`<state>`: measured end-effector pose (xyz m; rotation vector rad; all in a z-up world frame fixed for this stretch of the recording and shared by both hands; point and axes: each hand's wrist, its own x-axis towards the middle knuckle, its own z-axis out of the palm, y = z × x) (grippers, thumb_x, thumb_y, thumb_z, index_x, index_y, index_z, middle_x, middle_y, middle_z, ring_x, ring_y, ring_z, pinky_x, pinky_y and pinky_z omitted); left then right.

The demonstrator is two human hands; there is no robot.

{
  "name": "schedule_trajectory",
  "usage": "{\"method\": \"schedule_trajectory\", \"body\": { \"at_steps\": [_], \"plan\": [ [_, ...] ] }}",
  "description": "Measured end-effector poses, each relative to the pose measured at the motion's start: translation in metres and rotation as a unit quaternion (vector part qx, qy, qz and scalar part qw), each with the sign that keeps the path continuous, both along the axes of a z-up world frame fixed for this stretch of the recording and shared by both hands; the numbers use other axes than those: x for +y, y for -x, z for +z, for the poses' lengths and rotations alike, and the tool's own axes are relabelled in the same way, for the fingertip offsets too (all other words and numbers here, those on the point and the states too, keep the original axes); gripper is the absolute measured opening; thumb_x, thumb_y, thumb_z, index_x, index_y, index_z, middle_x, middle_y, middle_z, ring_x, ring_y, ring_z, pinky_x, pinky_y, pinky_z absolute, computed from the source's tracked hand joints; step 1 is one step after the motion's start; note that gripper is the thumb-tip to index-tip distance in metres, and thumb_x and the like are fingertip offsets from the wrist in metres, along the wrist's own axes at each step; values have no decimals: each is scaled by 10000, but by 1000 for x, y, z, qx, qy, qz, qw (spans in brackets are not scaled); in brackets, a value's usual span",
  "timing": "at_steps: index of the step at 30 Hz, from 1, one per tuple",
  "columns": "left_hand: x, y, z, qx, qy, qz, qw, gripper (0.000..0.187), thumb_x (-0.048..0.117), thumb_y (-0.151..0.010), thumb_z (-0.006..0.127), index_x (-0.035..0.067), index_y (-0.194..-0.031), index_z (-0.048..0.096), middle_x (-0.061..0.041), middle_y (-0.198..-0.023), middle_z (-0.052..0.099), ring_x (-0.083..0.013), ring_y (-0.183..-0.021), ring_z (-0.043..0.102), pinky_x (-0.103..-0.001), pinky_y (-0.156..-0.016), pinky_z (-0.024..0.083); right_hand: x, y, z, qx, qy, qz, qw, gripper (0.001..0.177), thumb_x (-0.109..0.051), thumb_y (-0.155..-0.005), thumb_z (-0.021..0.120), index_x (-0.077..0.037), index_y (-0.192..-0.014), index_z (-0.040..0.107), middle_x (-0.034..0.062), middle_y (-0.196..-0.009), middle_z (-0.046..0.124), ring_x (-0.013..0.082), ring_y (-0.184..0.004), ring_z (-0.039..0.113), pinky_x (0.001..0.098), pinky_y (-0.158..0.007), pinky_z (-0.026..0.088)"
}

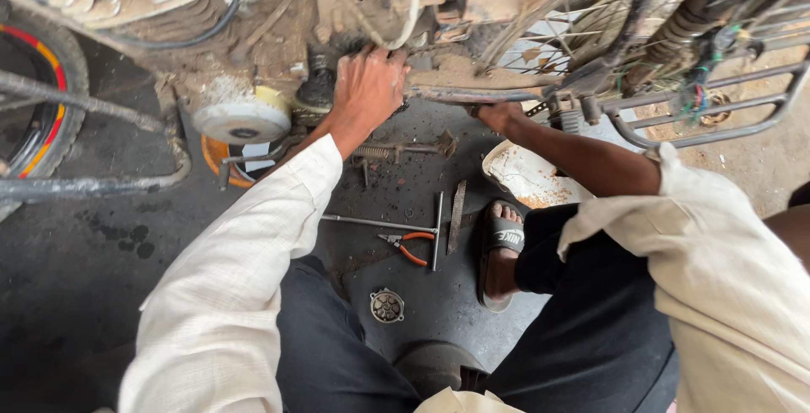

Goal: The person removes a sprocket from the engine shaft, cleans the area with a cloth, and installs a new sprocket while another person assists by holding the chain.

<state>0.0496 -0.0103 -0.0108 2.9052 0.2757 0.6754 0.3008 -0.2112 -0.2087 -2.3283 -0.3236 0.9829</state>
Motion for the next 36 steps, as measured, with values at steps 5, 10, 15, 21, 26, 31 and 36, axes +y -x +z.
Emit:
{"method": "schedule_trajectory", "body": {
  "at_steps": [5,10,15,21,26,31,36],
  "plan": [
    [-6,-25,-11,55,-25,-14,998,264,160,-988,624,20,-1180,739,-162,-757,724,-241,-578,655,-460,-579,496,5,-10,-10,-23,9,6,1000,715,-606,-863,583,-145,-1406,522,104,-1455,544,395,-1353,446,455,-1075,365],
    [-5,-49,-28,50,-72,-8,996,237,143,-960,647,2,-1120,750,-159,-624,701,-188,-357,561,-402,-377,402,10,-3,-21,-51,41,17,998,743,-646,-880,487,-198,-1472,479,74,-1528,474,347,-1417,408,443,-1150,315],
    [-8,-68,-31,118,-44,34,991,109,114,-894,702,61,-830,773,-121,-594,675,-178,-414,560,-397,-410,408,19,-9,-28,-79,33,15,996,777,-686,-897,391,-252,-1539,437,44,-1601,404,298,-1481,371,431,-1225,266],
    [-7,-72,-37,71,-164,31,983,78,104,-809,757,56,-747,757,-82,-567,663,-196,-489,618,-369,-449,448,9,-6,-30,-230,107,118,960,743,-634,-911,433,-203,-1515,417,108,-1557,399,337,-1456,362,468,-1182,261],
    [-6,-72,-43,50,-221,31,973,28,107,-776,765,88,-755,767,-55,-530,662,-173,-441,609,-358,-414,435,-2,-11,-21,-211,106,115,965,722,-608,-893,458,-201,-1490,446,102,-1530,427,330,-1433,385,468,-1169,278],
    [-2,-76,-50,122,-194,19,973,97,99,-903,722,83,-844,796,-44,-589,679,-161,-493,597,-355,-434,398,-1,-12,-19,-204,104,115,967,702,-583,-876,484,-200,-1465,474,95,-1503,455,323,-1409,407,468,-1155,294],
    [-3,-74,-51,48,-249,32,967,406,119,-860,695,27,-1256,710,-32,-524,679,-123,-390,575,-315,-360,391,1,-7,-22,-201,105,115,967,683,-557,-859,509,-198,-1440,502,89,-1477,484,316,-1386,430,468,-1141,311]
  ]
}}
